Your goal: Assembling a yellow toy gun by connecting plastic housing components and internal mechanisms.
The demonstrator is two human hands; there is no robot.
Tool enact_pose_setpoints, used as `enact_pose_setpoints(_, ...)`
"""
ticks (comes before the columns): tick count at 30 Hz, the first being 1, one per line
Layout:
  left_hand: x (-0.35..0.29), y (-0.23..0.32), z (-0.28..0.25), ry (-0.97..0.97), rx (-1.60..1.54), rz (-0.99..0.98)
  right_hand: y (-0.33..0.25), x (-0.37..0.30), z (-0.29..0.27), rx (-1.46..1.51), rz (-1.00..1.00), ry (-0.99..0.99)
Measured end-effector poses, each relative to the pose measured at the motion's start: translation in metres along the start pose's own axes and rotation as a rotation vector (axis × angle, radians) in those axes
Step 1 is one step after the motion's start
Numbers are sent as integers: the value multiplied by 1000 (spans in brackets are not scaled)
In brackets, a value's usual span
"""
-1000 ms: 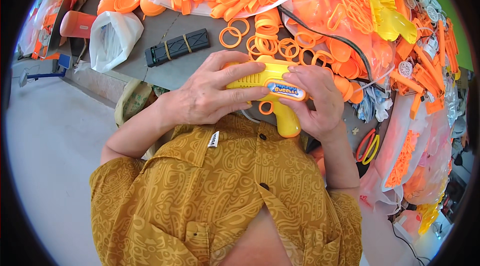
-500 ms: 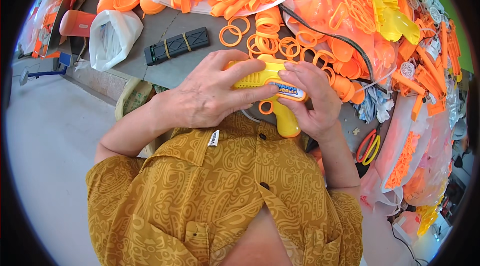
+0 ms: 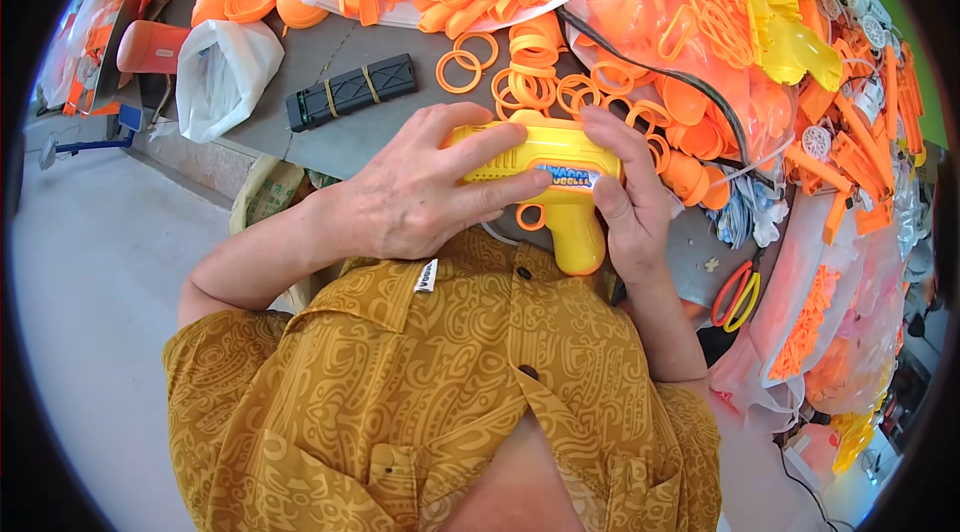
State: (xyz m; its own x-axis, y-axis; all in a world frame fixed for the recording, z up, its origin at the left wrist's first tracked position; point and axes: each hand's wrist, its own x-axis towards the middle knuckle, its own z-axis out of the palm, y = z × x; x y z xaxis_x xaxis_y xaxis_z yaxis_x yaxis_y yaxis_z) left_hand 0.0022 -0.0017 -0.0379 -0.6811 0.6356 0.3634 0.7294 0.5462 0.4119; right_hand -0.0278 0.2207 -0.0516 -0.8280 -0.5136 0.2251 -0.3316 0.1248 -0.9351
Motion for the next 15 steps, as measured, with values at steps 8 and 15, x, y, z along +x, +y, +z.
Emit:
enact_pose_setpoints(8, 0, 0, 3, 28, 20, 1, 0, -2, 3, 174, 44, 36)
enact_pose_setpoints(15, -2, 0, 5, 45, 12, 11, -8, 1, 10, 652, 281, 203)
